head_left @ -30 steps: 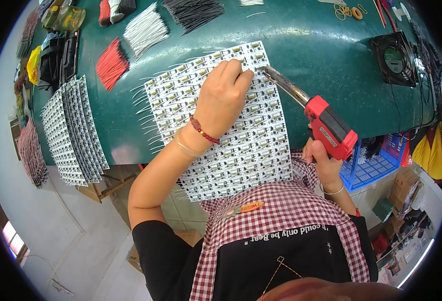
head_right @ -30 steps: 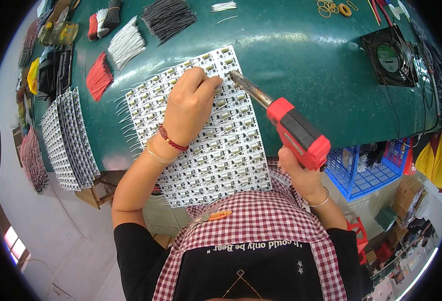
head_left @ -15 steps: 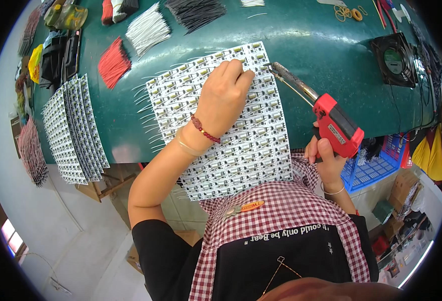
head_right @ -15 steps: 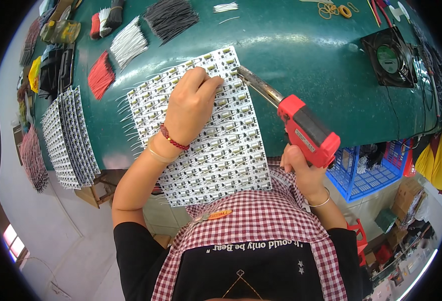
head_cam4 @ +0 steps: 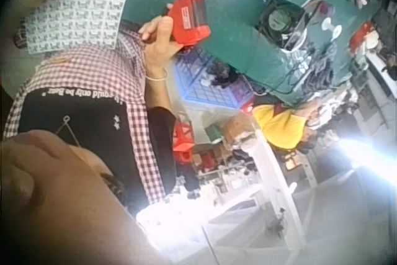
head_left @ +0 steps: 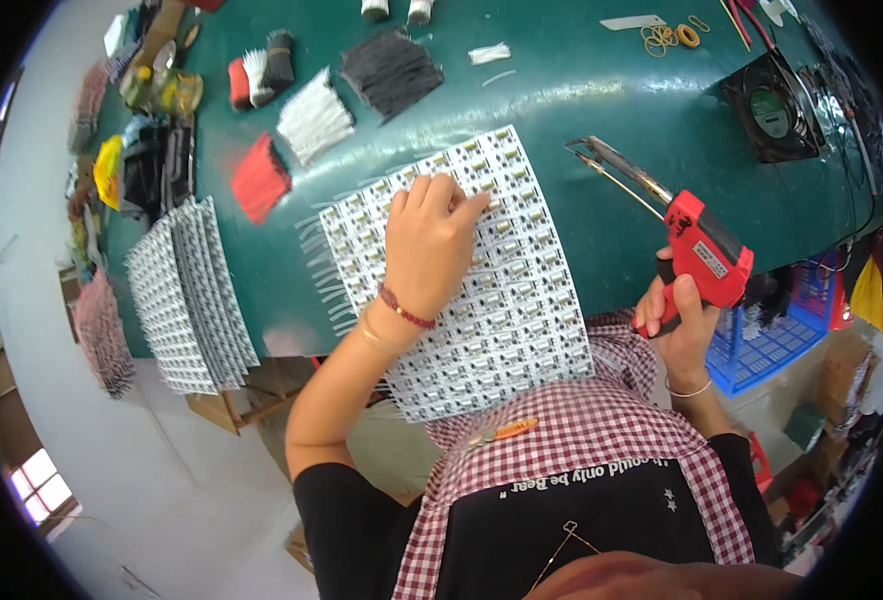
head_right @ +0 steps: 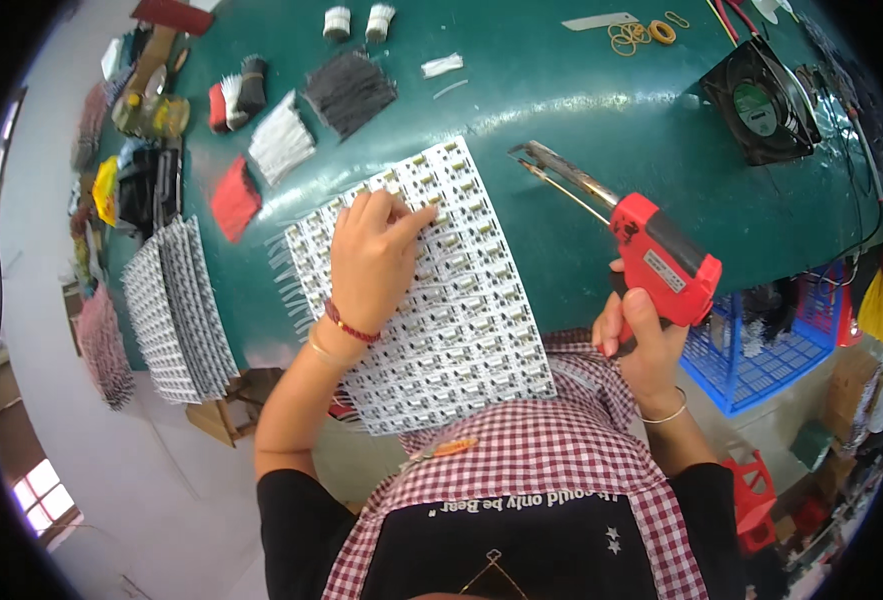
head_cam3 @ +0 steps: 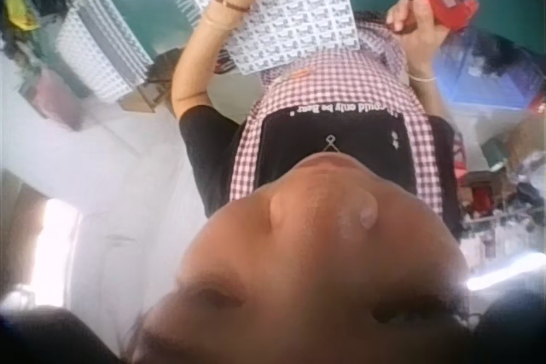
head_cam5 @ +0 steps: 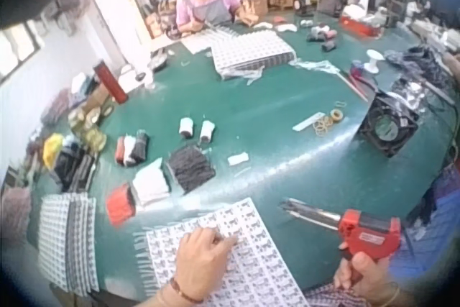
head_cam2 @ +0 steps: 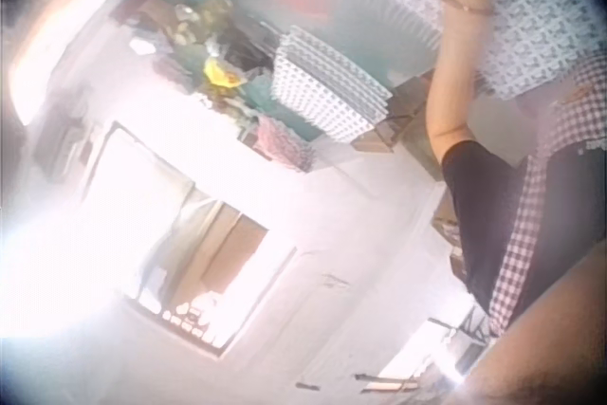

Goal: The person uses a red soldering iron to apply heat to specific points on a white circuit board populated with electronic components. They repeatedly insert thin white wires into the board and solder them in place, working systematically across the grid of components.

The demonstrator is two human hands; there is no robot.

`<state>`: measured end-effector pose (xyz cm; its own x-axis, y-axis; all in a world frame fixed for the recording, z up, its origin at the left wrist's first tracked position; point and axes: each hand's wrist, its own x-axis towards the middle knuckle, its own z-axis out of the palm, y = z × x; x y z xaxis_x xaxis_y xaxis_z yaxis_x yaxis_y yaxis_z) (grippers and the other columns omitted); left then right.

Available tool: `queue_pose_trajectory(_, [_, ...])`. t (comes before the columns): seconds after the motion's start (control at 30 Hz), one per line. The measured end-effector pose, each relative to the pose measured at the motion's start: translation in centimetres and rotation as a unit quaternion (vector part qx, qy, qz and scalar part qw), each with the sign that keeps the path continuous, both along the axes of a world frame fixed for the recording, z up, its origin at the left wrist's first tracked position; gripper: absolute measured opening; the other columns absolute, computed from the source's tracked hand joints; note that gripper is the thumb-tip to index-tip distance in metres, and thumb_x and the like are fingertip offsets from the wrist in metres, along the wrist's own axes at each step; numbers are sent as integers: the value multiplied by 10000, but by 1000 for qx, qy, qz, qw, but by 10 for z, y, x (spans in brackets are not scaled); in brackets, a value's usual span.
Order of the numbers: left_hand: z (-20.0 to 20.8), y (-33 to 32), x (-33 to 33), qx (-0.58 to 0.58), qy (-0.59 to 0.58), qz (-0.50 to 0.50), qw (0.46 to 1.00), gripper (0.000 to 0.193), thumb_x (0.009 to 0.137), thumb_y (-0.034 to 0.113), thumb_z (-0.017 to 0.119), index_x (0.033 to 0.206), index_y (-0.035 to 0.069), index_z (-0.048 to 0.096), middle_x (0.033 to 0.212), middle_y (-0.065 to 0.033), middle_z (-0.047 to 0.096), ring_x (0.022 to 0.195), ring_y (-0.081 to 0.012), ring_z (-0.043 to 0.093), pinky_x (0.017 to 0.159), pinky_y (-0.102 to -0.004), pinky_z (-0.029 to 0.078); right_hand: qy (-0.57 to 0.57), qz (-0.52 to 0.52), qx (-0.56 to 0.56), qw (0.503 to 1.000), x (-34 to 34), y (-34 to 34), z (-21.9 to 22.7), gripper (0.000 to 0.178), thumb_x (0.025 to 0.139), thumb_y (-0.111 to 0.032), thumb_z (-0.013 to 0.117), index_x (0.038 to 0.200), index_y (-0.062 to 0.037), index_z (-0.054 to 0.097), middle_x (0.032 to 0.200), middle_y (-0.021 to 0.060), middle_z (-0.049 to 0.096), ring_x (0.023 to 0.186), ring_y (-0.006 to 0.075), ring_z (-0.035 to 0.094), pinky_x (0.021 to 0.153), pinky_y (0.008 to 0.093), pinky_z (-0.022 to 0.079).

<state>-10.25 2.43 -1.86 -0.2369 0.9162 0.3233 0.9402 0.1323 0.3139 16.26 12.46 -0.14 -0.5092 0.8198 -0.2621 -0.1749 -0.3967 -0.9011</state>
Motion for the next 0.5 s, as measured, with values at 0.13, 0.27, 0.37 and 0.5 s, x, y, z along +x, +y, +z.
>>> queue_pose_trajectory(0.13, [24,15,-10,37,19,-2,999,183,692,-24,653,834,81,701,804,-43,543,787,-236,526,687,-345,395,24,-35,13,999,11,3,6,364,968,-232,514,1201,43,465,586,51,479,428,117,444,449,283,433])
queue_pose_trajectory(0.27, [11,91,-33,104,-13,-30,994,169,742,9,663,905,53,657,876,-77,560,858,-289,550,739,-400,447,34,-42,5,999,7,12,12,364,970,-242,517,1194,40,467,586,50,475,429,117,441,452,286,434])
queue_pose_trajectory(0.37, [-16,129,-55,64,33,48,996,170,760,68,686,923,63,638,911,-99,570,898,-311,559,769,-423,473,40,-41,15,998,11,7,17,370,970,-253,519,1189,40,469,587,50,471,435,120,443,463,292,438])
queue_pose_trajectory(0.5, [-23,143,-60,-45,-2,87,995,105,773,149,694,791,68,630,905,-118,581,912,-320,557,765,-427,482,40,-65,40,996,23,2,20,376,985,-295,498,1186,19,456,591,45,462,430,113,432,462,278,435])
